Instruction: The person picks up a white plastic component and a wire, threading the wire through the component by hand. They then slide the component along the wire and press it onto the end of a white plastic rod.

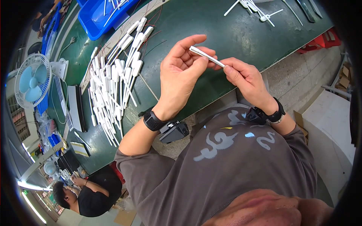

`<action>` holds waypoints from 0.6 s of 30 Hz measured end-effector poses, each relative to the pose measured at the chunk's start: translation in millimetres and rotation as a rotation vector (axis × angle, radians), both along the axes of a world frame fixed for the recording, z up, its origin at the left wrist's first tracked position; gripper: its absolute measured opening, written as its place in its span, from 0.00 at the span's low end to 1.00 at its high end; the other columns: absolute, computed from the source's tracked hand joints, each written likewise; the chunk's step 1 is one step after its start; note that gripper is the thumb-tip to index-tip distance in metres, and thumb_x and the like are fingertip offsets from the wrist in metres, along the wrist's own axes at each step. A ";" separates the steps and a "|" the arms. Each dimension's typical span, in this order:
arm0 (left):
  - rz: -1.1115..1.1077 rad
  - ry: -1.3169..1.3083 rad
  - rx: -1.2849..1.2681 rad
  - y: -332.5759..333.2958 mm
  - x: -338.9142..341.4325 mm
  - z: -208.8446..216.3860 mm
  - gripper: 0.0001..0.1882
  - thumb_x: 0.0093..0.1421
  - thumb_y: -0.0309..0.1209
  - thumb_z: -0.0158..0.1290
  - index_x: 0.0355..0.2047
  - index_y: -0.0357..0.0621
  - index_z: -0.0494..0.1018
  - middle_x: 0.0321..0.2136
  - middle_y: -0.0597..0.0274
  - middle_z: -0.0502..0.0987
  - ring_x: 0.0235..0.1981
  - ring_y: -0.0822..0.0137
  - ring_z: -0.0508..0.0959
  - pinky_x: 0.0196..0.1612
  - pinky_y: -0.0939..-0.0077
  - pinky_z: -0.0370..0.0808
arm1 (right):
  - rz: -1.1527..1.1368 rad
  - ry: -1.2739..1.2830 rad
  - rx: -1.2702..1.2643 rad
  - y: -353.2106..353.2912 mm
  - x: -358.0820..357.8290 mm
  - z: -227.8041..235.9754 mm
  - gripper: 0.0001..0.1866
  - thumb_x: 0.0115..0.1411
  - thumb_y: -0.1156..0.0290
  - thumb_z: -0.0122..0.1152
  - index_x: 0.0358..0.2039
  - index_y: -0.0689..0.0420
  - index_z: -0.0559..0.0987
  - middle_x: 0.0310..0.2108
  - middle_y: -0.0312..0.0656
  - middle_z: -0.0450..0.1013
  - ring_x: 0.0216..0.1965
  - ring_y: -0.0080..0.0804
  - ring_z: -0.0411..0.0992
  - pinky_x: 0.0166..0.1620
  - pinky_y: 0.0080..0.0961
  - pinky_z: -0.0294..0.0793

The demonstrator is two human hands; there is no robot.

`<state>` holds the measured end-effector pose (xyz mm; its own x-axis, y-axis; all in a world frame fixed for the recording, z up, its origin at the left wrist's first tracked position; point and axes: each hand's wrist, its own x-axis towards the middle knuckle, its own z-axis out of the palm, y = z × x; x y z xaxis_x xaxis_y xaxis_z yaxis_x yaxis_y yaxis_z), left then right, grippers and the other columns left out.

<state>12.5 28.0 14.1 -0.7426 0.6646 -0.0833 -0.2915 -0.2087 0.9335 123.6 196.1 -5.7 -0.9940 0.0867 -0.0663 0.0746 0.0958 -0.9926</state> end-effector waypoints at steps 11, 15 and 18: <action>0.049 0.008 0.003 0.4 5.3 1.5 0.20 0.65 0.20 0.50 0.57 0.33 0.67 0.43 0.51 0.80 0.40 0.66 0.82 0.49 0.73 0.80 | -0.006 0.018 0.072 -0.6 -0.1 3.2 0.14 0.72 0.66 0.48 0.47 0.62 0.77 0.22 0.26 0.60 0.23 0.12 0.54 0.26 0.15 0.53; 0.019 0.013 -0.021 -1.7 4.6 0.4 0.20 0.66 0.20 0.49 0.58 0.33 0.66 0.46 0.49 0.79 0.42 0.66 0.82 0.49 0.74 0.80 | -0.002 0.045 0.121 -2.2 0.4 1.9 0.14 0.72 0.67 0.48 0.47 0.62 0.77 0.22 0.26 0.59 0.22 0.12 0.54 0.26 0.15 0.52; 0.030 0.003 -0.009 0.2 7.6 3.6 0.20 0.66 0.20 0.48 0.59 0.33 0.65 0.46 0.48 0.79 0.44 0.65 0.82 0.49 0.74 0.80 | -0.017 0.068 0.146 -1.0 -0.2 1.5 0.13 0.72 0.67 0.48 0.47 0.62 0.77 0.22 0.26 0.59 0.22 0.12 0.53 0.26 0.15 0.52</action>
